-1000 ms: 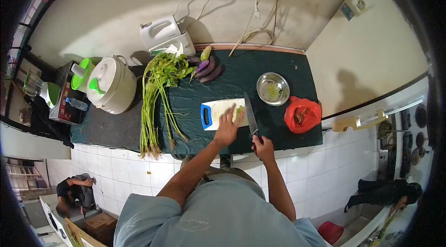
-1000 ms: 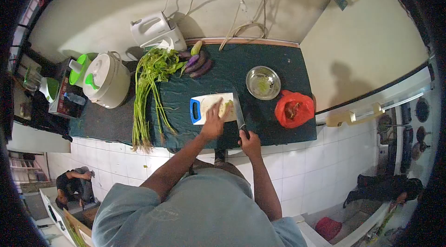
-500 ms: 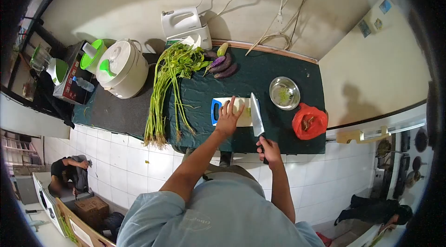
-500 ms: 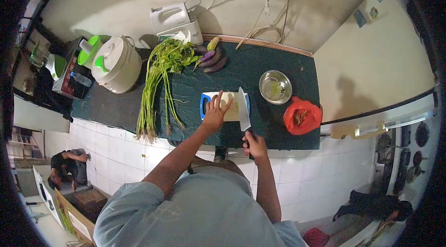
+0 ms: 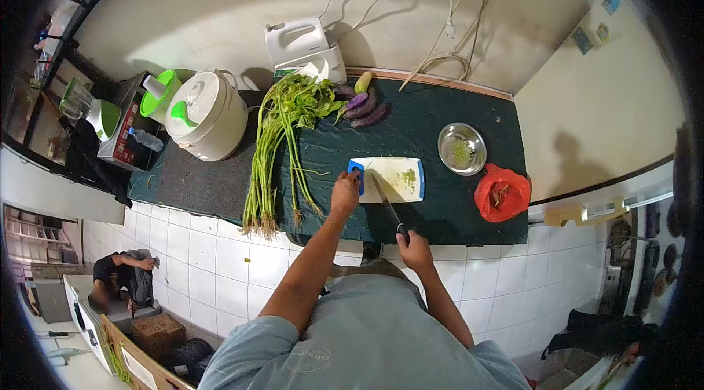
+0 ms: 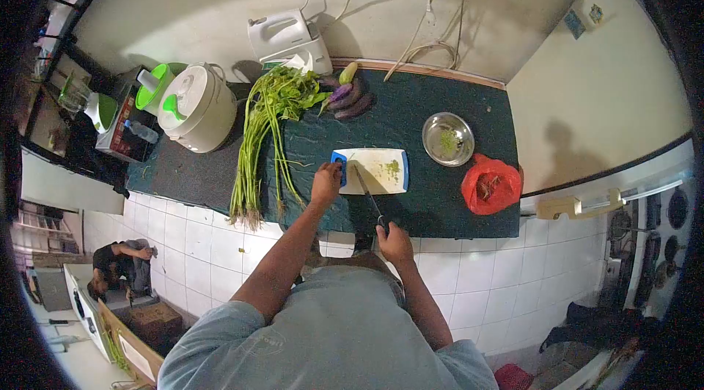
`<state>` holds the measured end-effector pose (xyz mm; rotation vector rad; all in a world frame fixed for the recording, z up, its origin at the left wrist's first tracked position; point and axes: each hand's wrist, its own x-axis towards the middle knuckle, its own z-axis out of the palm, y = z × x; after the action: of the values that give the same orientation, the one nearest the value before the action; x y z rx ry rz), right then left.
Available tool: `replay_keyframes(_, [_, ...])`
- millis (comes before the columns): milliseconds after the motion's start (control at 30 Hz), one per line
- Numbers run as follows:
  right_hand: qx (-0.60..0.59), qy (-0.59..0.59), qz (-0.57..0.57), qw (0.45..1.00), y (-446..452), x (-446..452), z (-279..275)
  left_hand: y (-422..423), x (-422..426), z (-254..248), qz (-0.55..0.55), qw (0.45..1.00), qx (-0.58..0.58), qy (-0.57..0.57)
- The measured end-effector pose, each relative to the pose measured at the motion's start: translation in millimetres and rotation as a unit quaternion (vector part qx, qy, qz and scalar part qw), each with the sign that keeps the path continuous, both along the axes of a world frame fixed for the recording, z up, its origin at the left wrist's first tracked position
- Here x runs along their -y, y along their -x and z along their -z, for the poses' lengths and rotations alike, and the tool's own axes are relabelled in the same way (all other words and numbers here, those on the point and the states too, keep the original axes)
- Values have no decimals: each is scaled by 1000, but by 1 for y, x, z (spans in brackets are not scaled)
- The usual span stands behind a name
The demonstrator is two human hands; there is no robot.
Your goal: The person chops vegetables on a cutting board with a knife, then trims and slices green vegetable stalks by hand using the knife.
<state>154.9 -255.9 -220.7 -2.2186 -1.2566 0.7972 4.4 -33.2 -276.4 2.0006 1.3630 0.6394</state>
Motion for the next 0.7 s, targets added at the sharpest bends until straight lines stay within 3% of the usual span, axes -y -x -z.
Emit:
replay_keyframes(167, [15,87,43,995,-3,-12,-6,-13,3,-4,0,994,-90,55])
replay_keyframes(300, [92,59,84,990,-5,-17,-1,-27,0,-2,-28,992,-111,48])
replay_keyframes(433, [63,49,126,989,-3,-18,-13,-32,-6,3,-16,993,-113,-5])
replay_keyframes(533, [74,57,124,988,-2,-11,-9,-32,-6,5,1,993,-117,-26])
replay_keyframes(700, [25,86,24,996,5,4,-22,-32,-5,18,-2,996,-74,-54])
